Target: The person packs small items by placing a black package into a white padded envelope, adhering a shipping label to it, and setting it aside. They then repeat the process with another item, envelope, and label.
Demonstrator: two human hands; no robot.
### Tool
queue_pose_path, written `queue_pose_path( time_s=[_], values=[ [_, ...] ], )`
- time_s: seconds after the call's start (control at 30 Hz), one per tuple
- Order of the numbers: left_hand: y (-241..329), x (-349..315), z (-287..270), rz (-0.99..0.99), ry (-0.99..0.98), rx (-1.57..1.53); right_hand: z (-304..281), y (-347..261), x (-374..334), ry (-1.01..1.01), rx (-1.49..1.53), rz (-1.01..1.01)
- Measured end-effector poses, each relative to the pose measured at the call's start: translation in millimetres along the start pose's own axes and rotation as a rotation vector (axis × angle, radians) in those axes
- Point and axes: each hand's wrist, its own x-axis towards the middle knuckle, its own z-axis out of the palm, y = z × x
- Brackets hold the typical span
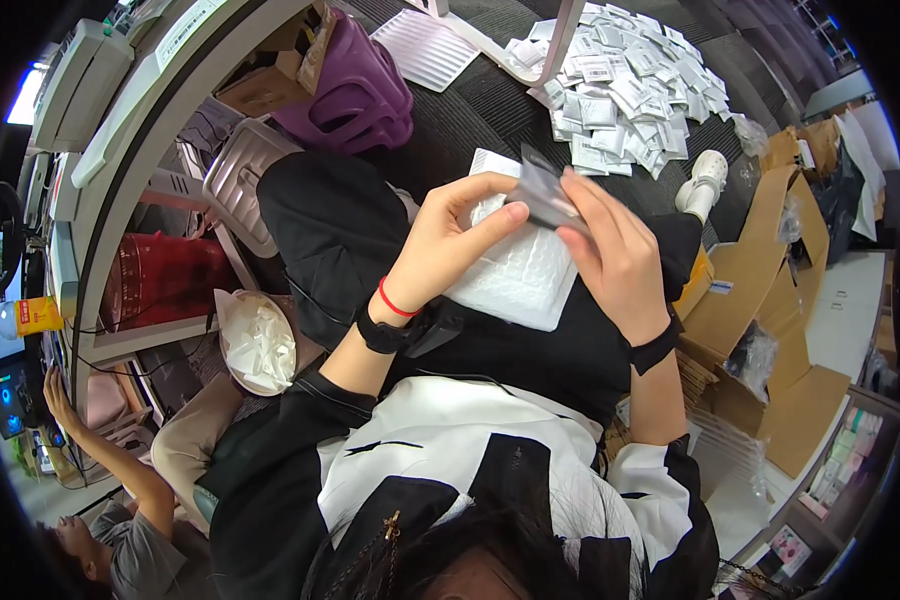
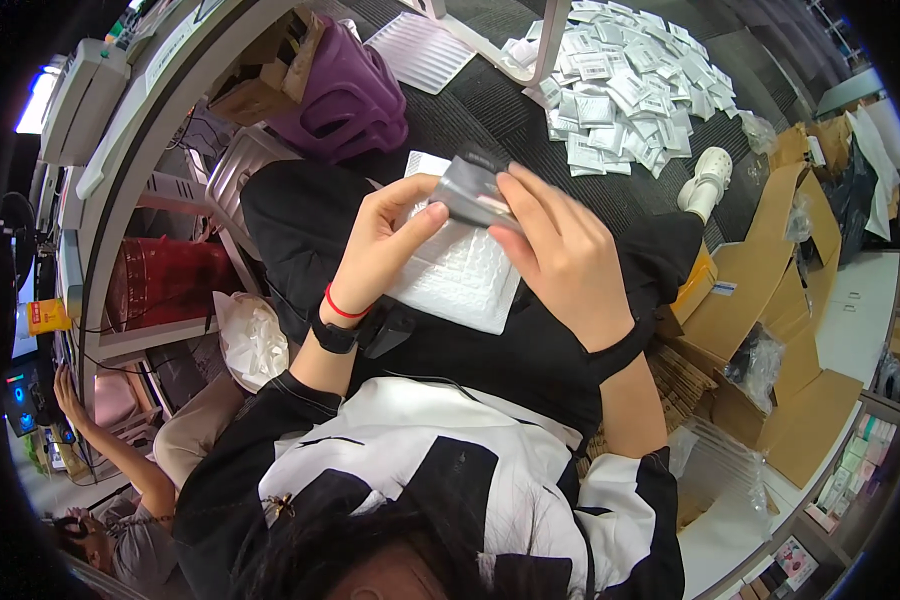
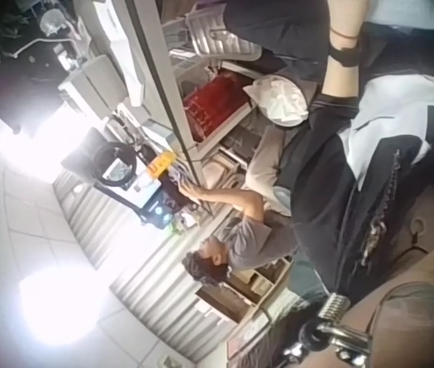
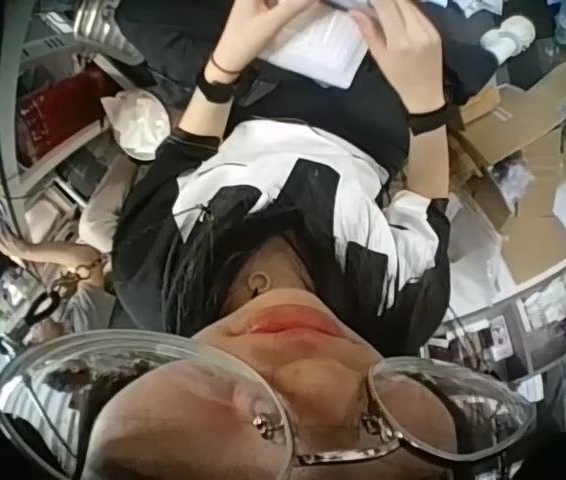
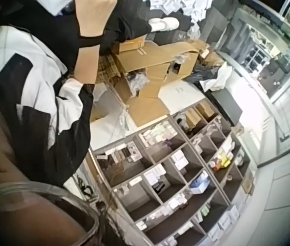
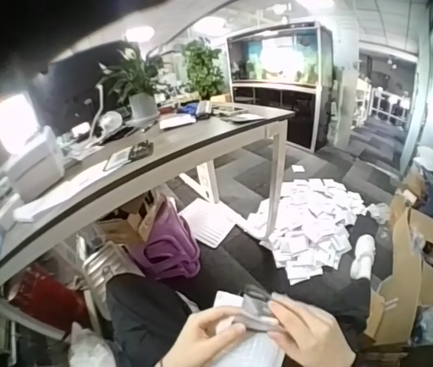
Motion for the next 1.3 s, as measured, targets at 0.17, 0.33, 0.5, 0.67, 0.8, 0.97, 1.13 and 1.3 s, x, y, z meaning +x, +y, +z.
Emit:
queue_pose_path(
  time_s=[0.17,0.33,0.5,0.67,0.8,0.97,1.13,1.3],
  values=[
    [-2,1,-10,0.088,-0.014,0.122,-8,8,-13,0.254,0.055,0.422],
    [-8,-2,-20,0.172,0.196,-0.046,-9,21,-14,0.537,0.748,0.712],
    [-10,-4,-25,0.184,0.171,-0.076,-2,15,-27,0.276,0.802,0.651],
    [-20,4,-40,0.492,0.050,0.217,-13,16,-23,0.257,1.000,0.654],
    [-15,0,-34,0.398,0.053,0.088,-16,16,-23,0.122,0.979,0.605],
    [-9,-4,-35,0.022,-0.170,-0.222,-14,13,-22,0.044,0.885,0.606],
    [-15,-2,-43,-0.015,-0.176,0.178,-21,14,-18,-0.173,0.737,0.501],
    [7,0,-26,0.109,-0.275,0.304,-36,19,-9,-0.246,0.575,0.492]
  ],
)
